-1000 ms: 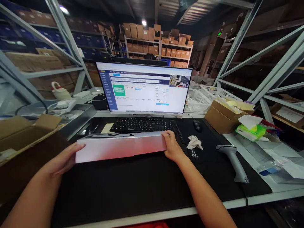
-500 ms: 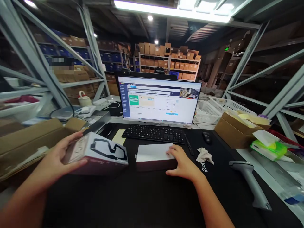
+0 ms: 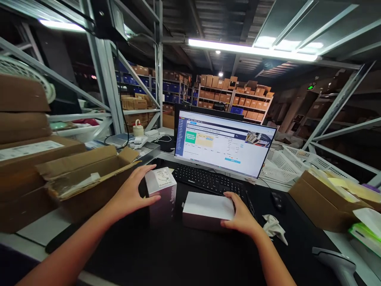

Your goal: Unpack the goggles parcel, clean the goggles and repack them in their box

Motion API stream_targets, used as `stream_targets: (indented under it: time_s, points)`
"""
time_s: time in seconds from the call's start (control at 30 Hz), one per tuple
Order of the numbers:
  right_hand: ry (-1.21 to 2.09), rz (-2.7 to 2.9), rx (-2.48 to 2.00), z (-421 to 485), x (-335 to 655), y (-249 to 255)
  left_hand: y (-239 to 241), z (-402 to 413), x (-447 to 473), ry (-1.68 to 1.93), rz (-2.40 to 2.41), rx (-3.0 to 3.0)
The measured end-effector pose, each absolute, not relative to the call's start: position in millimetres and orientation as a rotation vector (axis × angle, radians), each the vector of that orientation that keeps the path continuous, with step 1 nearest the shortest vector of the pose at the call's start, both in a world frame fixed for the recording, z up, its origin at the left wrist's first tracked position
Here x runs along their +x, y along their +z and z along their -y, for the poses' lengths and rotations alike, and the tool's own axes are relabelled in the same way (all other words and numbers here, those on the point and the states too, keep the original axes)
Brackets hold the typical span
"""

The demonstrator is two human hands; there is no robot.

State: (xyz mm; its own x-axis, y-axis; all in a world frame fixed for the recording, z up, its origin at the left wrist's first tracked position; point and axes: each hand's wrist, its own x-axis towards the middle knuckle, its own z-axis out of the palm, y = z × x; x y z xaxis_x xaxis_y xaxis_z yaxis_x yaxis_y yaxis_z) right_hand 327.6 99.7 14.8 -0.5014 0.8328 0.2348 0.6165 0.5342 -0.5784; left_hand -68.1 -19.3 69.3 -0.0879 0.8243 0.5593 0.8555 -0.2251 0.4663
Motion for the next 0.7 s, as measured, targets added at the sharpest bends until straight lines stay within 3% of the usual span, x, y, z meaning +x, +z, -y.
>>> stream_targets:
  time_s: [0.13, 0.33, 0.57, 0.7]
  points:
    - [0.353, 2.206, -1.152, -86.9, 332.9, 22.8, 48.6, 29.9, -59.3, -1.174, 1.925, -1.617]
    - [-0.071, 2.102, -0.983, -46.3, 322.6, 8.8, 38.7, 38.8, -51.6, -1.194, 1.642, -1.730]
    - [-1.020, 2.015, -0.525, -7.6, 329.7, -37.3, 40.6, 21.7, -81.9, -1.576, 1.686, -1.948]
    - [-1.026, 2.289, -0.224, 8.3, 333.8, -28.0, 28.9, 25.8, -76.9, -1.649, 1.750, -1.903]
